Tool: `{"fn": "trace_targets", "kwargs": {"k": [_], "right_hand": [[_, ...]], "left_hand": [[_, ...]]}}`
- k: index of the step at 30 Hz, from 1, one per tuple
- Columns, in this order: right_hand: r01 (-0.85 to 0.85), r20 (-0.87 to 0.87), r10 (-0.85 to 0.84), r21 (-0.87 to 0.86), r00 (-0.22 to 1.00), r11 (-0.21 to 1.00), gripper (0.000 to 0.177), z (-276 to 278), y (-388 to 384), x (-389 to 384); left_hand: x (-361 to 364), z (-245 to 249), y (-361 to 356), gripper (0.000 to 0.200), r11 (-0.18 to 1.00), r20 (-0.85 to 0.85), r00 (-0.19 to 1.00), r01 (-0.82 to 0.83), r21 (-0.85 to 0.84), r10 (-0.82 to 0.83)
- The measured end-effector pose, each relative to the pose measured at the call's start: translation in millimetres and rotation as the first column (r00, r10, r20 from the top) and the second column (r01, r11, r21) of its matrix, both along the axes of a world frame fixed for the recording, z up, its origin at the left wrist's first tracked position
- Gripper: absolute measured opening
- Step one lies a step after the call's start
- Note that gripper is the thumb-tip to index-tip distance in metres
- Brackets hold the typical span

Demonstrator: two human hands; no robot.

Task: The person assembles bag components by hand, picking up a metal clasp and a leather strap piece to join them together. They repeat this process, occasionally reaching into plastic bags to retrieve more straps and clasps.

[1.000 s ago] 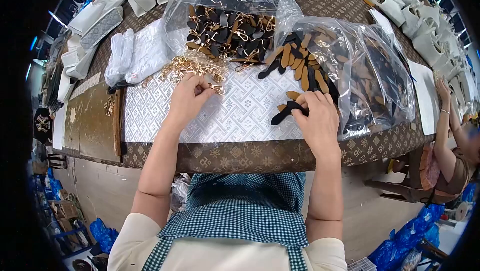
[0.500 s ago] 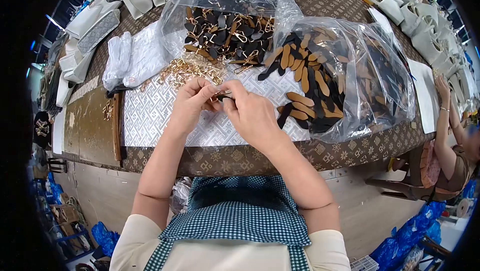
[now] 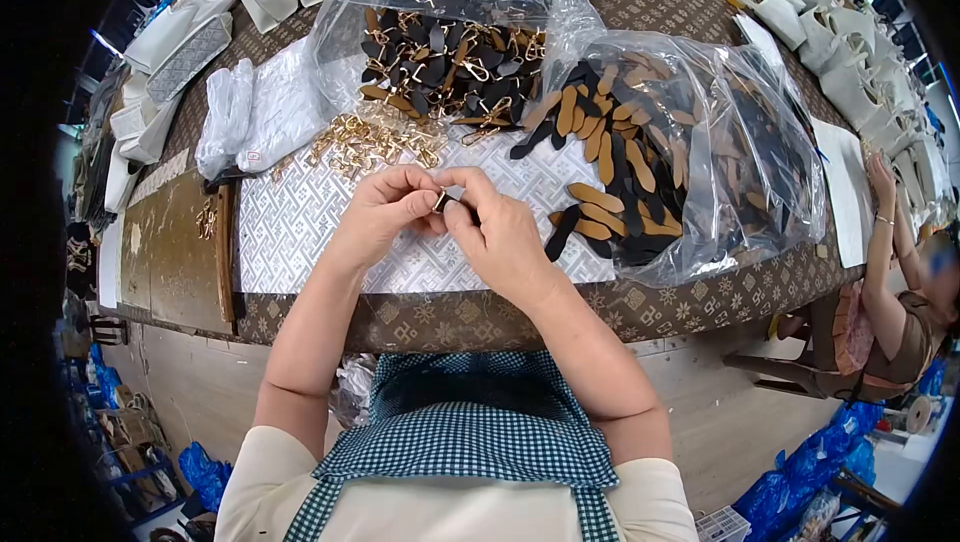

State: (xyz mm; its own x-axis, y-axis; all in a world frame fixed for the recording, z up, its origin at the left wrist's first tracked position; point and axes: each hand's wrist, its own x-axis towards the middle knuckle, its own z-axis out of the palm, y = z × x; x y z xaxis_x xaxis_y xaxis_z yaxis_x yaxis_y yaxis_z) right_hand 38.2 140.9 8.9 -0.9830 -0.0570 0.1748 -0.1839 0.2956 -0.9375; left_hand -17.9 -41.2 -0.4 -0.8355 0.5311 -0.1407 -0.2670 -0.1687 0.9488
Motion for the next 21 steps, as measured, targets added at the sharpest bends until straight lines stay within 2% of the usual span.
{"fn": "trace_targets", "kwargs": {"k": [3,4,7,8,14,17,21], "right_hand": [[-0.067,0.001,0.067,0.071,0.998,0.995,0.030,7,4,3],[-0.032,-0.059,0.038,0.112,0.998,0.993,0.031,0,2,2],[-0.018,-0.007,0.019,0.114,1.000,0.993,0.032,-5,1,0],[-0.009,-0.078,0.016,0.086,0.997,0.996,0.027,-8,-1,-1],[0.083,-0.205,-0.063,0.091,0.977,0.992,0.020,-8,-2,1],[0.060,-0.144,-0.045,0.102,0.989,0.993,0.022,-5,0,1],[0.088,-0.159,-0.069,0.119,0.985,0.989,0.023,-8,-2,0]], "left_hand": [[1,-2,0,0.014,0.994,-0.042,0.999,-0.017,-0.110,0.013],[1,-2,-1,0.013,0.989,-0.090,0.996,-0.007,-0.144,-0.006],[4,9,1,0.011,0.992,-0.016,1.000,0.024,-0.124,-0.026],[3,8,0,0.010,0.993,-0.056,0.998,0.029,-0.112,-0.036],[5,1,2,0.010,0.996,-0.125,0.992,0.017,-0.090,-0.028],[6,4,4,0.010,0.993,-0.126,0.991,0.024,-0.112,-0.039],[7,3,4,0.010,0.994,-0.109,0.993,0.026,-0.107,-0.037]]}}
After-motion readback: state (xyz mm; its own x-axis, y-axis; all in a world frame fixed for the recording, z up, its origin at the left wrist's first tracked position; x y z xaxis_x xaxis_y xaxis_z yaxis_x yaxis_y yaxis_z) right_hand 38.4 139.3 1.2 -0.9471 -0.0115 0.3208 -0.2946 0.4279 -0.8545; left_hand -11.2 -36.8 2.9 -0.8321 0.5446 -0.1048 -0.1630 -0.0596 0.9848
